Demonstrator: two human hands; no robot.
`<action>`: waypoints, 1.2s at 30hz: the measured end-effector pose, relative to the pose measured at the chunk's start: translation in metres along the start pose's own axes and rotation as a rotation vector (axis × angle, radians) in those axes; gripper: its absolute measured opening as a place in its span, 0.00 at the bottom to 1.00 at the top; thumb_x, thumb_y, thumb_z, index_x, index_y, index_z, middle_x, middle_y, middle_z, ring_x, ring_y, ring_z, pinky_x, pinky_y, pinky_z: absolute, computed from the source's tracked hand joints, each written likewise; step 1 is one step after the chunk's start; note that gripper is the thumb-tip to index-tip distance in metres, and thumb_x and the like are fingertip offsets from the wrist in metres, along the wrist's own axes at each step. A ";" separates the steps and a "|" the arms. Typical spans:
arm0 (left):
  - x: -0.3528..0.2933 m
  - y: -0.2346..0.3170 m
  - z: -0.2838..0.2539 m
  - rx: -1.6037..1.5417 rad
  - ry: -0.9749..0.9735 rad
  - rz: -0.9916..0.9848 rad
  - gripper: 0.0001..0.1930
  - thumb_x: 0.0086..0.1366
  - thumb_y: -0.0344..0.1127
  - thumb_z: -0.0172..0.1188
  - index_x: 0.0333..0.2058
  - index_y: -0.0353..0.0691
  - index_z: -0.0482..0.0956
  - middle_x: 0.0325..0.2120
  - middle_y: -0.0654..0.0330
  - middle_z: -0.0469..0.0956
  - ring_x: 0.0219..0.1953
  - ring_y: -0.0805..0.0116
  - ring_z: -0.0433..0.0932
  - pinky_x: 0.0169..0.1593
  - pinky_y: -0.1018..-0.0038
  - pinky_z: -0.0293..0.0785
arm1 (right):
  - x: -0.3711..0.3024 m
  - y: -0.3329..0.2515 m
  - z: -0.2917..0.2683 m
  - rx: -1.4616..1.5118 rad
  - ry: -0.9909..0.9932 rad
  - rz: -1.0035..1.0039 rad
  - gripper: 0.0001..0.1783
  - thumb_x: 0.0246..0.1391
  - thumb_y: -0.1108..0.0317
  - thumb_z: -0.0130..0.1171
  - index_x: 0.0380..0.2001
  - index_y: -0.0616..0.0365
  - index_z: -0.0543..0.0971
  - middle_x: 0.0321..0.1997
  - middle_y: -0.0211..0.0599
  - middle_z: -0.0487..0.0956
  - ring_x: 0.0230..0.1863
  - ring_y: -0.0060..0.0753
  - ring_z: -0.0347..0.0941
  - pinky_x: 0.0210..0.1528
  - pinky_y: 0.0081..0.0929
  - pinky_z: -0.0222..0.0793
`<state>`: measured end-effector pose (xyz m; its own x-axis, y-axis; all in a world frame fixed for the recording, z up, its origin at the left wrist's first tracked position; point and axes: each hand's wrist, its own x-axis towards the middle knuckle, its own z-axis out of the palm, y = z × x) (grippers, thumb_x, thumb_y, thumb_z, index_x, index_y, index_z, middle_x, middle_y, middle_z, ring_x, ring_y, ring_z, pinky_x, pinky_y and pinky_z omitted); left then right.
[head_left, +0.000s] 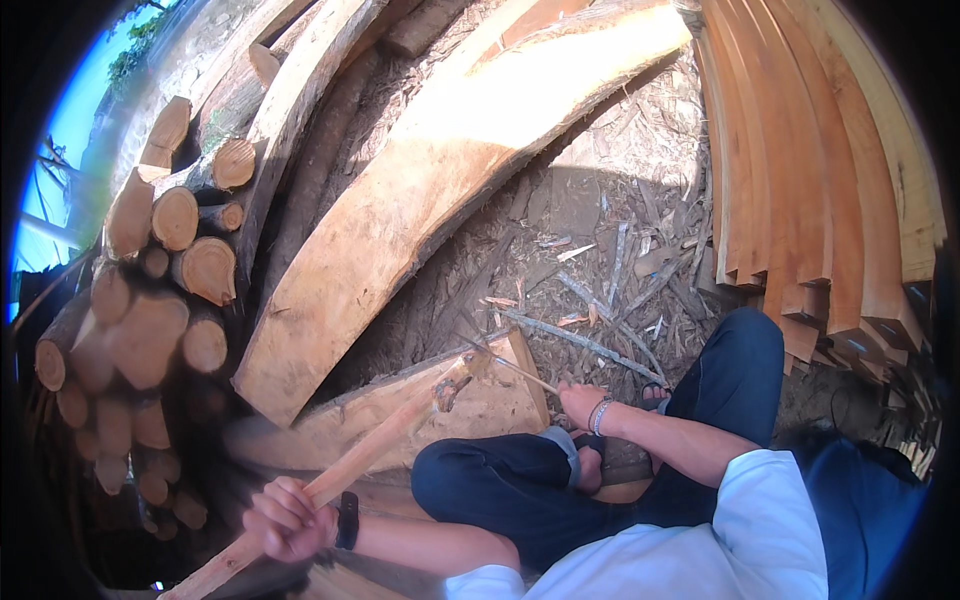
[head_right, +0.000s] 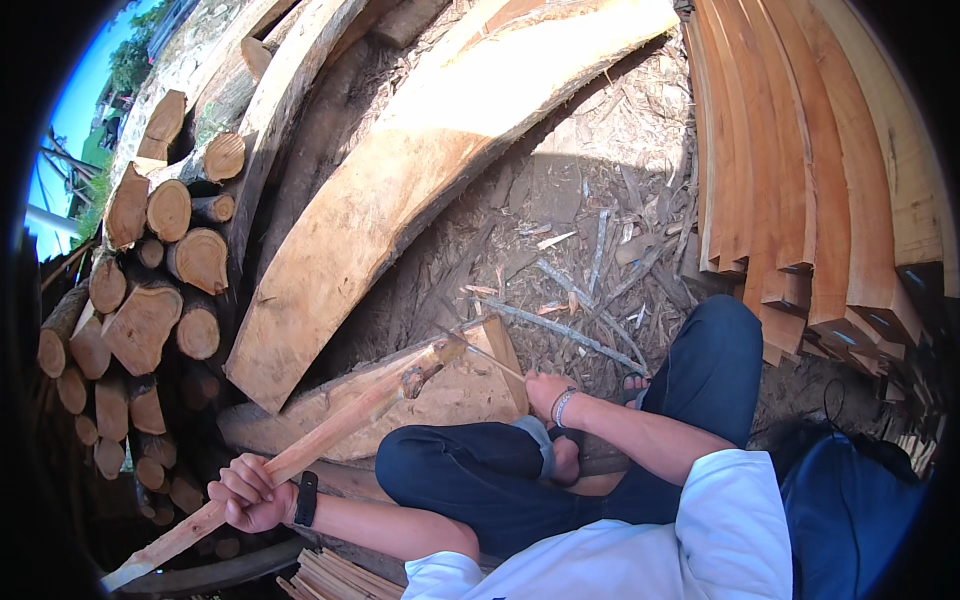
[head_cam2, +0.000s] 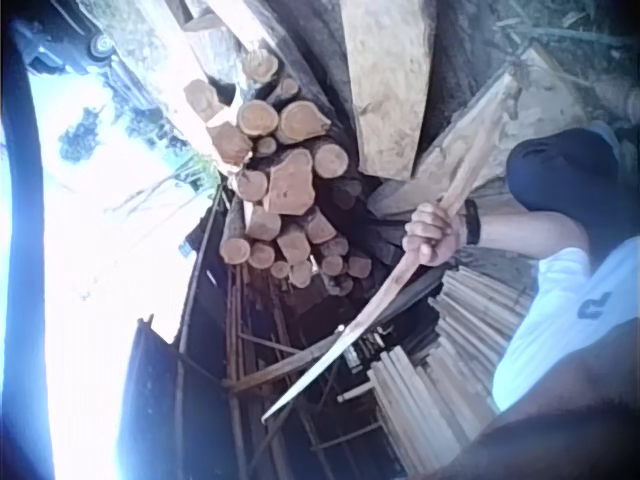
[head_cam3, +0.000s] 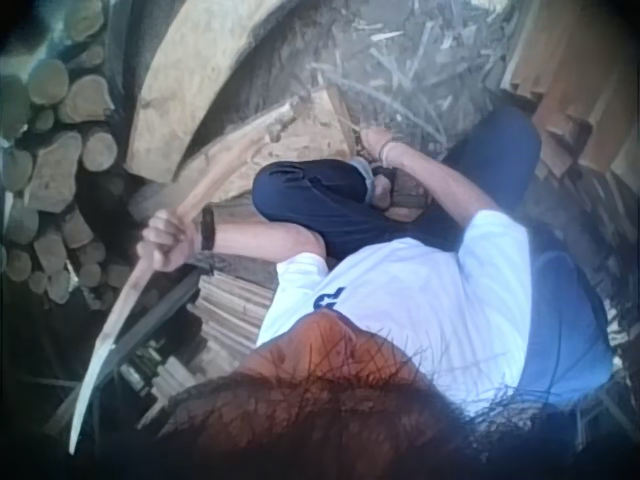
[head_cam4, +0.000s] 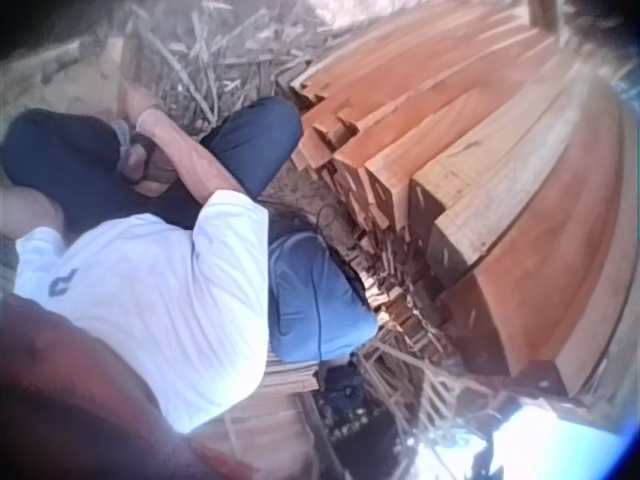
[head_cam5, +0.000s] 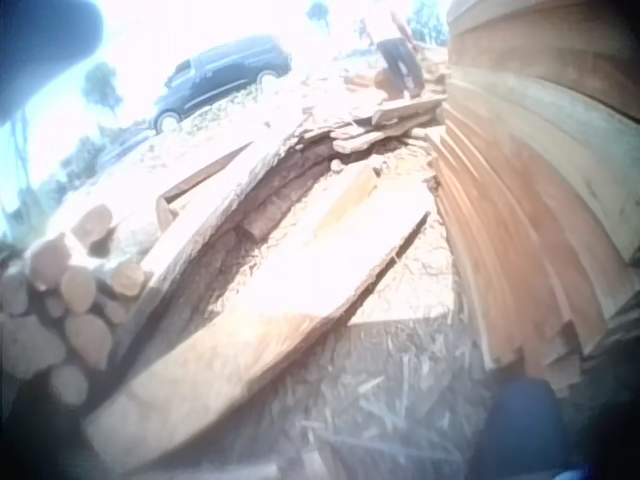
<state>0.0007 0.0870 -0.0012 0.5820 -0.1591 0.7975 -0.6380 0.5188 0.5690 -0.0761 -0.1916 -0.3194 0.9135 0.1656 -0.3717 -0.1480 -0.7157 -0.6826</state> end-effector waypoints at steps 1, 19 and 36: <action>0.000 0.000 0.000 0.016 0.007 0.001 0.16 0.56 0.31 0.52 0.15 0.49 0.55 0.04 0.70 0.59 0.03 0.84 0.56 0.10 0.88 0.53 | 0.000 -0.004 0.000 -0.019 -0.008 -0.004 0.15 0.46 0.73 0.53 0.37 0.70 0.69 0.30 0.59 0.79 0.34 0.55 0.79 0.37 0.44 0.75; -0.002 0.000 0.000 0.040 0.064 0.015 0.16 0.55 0.31 0.52 0.15 0.49 0.55 0.03 0.71 0.59 0.03 0.84 0.56 0.10 0.88 0.53 | -0.004 -0.011 0.001 -0.026 0.003 -0.032 0.12 0.46 0.74 0.51 0.36 0.69 0.69 0.27 0.60 0.79 0.33 0.57 0.79 0.35 0.45 0.75; -0.002 0.001 -0.005 0.015 0.017 0.017 0.16 0.55 0.31 0.52 0.15 0.49 0.55 0.03 0.71 0.60 0.03 0.85 0.56 0.10 0.89 0.54 | -0.005 -0.014 -0.011 0.095 -0.091 -0.009 0.12 0.51 0.69 0.53 0.34 0.70 0.71 0.24 0.52 0.79 0.25 0.46 0.79 0.25 0.40 0.74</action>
<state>0.0013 0.0916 -0.0033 0.5796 -0.1364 0.8034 -0.6552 0.5082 0.5589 -0.0746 -0.1896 -0.3011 0.8772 0.2360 -0.4181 -0.1791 -0.6471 -0.7411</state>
